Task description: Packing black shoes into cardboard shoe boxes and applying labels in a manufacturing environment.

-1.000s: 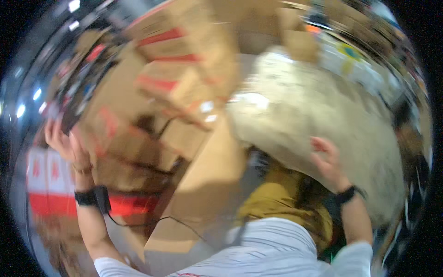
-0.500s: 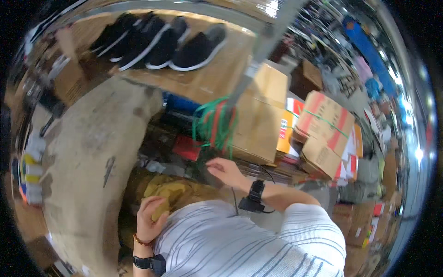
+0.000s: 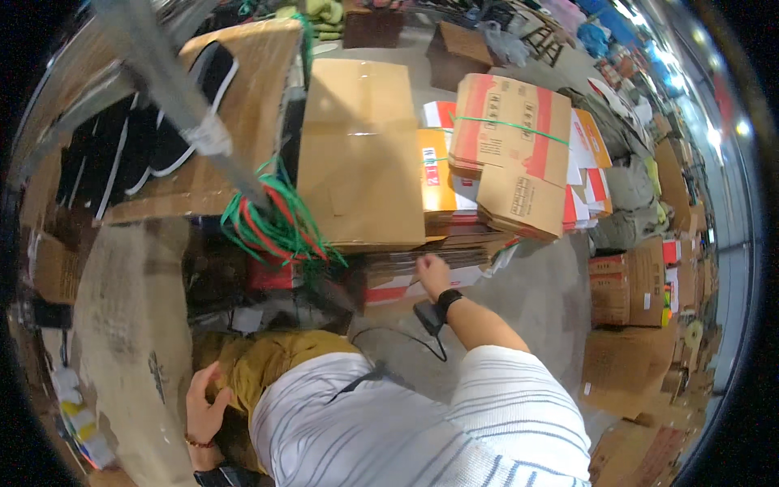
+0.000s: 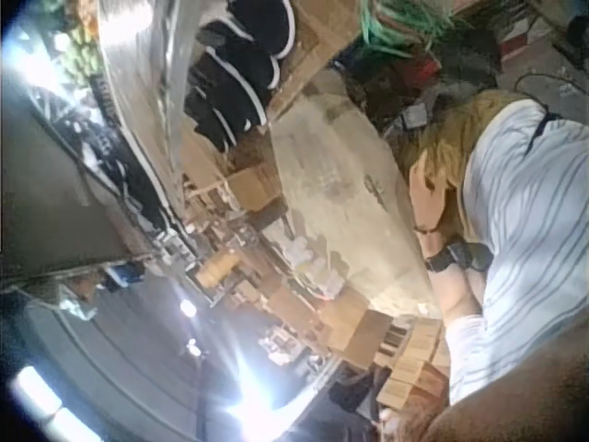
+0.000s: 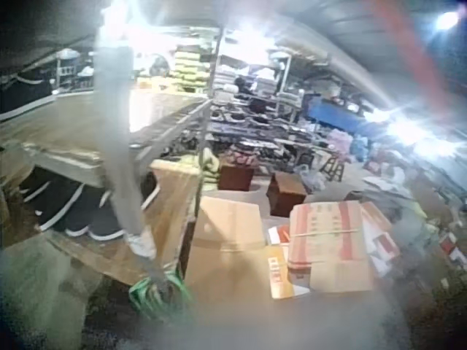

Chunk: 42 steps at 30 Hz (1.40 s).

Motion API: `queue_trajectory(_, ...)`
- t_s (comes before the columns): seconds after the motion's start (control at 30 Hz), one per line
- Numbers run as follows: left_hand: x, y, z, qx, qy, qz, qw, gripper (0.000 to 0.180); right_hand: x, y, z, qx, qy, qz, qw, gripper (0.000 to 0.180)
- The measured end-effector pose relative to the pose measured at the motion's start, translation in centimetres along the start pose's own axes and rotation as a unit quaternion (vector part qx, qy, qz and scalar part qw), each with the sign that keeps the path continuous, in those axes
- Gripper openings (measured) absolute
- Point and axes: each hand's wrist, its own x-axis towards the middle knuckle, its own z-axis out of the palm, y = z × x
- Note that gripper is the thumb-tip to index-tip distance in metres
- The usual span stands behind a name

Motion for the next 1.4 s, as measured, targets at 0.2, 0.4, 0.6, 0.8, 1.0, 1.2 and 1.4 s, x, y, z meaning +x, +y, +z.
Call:
queue_trajectory(0.2, 2.8, -0.3, -0.9, 0.052, -0.052, 0.009, 0.997, 0.047, 12.0, -4.7, -13.0, 0.089, 0.171, -0.191, 0.963, 0.012)
queue_trajectory(0.4, 3.0, -9.0, -6.0, 0.070, 0.073, 0.016, 0.995, 0.046, 27.3, -1.8, -21.5, -0.224, 0.190, -0.136, 0.946, 0.037)
queue_trajectory(0.6, 0.9, -9.6, -12.8, 0.009, 0.145, -0.065, 0.987, 0.040, 27.9, -6.7, -21.1, -0.431, 0.039, 0.113, 0.894, 0.046)
queue_trajectory(0.8, -2.3, -10.4, -13.5, -0.039, 0.171, -0.118, 0.977, 0.036, 31.2, -2.1, -17.2, -0.383, 0.026, 0.032, 0.923, 0.057)
queue_trajectory(1.0, -9.1, -12.0, -12.7, -0.005, 0.200, -0.162, 0.966, 0.035, 30.5, -6.9, -18.7, -0.430, 0.086, 0.078, 0.896, 0.058)
queue_trajectory(1.2, -10.1, -15.6, -12.0, 0.017, 0.244, -0.142, 0.959, 0.034, 30.2, -6.2, -17.8, -0.376, -0.093, 0.143, 0.911, 0.057)
queue_trajectory(1.4, -5.3, -11.5, -11.0, 0.014, 0.198, -0.092, 0.976, 0.033, 31.6, -2.4, -17.7, -0.175, 0.079, -0.044, 0.980, 0.043)
